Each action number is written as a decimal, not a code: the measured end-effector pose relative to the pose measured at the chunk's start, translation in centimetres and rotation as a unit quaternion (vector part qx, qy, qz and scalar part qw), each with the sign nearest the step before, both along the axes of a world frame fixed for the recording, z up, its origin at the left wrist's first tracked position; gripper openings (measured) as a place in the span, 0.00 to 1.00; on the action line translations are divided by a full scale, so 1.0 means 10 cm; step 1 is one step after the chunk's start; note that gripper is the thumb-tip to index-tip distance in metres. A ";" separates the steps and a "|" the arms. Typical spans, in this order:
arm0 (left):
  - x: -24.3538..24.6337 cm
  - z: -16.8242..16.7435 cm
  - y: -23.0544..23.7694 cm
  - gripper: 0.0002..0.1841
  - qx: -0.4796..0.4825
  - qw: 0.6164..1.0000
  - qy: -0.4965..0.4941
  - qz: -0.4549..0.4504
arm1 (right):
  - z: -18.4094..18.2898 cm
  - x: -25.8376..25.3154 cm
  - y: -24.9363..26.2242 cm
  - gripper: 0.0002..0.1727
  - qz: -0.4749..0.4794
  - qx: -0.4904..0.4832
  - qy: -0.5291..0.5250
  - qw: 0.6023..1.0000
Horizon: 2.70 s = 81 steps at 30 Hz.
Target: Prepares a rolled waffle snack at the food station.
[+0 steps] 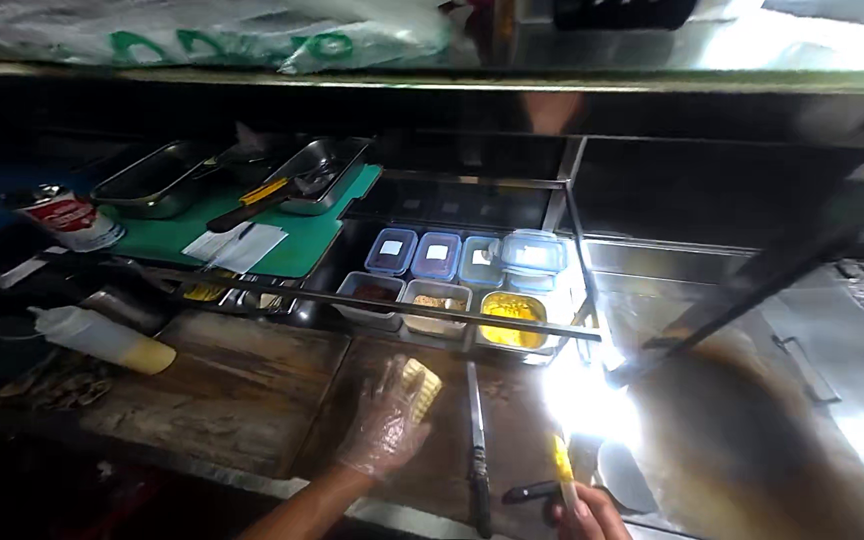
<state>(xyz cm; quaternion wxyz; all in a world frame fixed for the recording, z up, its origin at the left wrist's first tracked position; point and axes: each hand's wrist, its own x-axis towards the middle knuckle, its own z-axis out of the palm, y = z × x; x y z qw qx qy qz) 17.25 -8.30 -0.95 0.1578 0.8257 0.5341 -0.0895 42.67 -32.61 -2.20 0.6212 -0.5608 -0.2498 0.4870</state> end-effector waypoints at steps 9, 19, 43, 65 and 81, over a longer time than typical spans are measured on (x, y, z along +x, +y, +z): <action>-1.09 -0.30 0.30 0.26 -0.388 0.704 -0.525 0.280 | -0.08 -1.61 1.13 0.21 0.236 -0.158 -0.464 0.839; -1.35 -0.58 0.49 0.14 -0.506 0.504 -0.595 0.368 | -0.07 -2.33 1.32 0.19 0.177 -0.208 -0.629 0.727; -1.23 -0.55 0.40 0.16 -0.435 0.575 -0.592 0.360 | 0.12 -2.10 1.49 0.23 0.294 -0.330 -0.514 0.735; -0.92 -0.43 -0.12 0.17 -0.346 0.522 -0.647 0.435 | 0.25 -1.67 1.14 0.19 0.408 -0.241 -0.471 0.744; -0.91 -0.40 -0.13 0.16 -0.324 0.587 -0.603 0.432 | -0.14 -1.34 1.80 0.24 0.337 -0.243 -0.446 0.793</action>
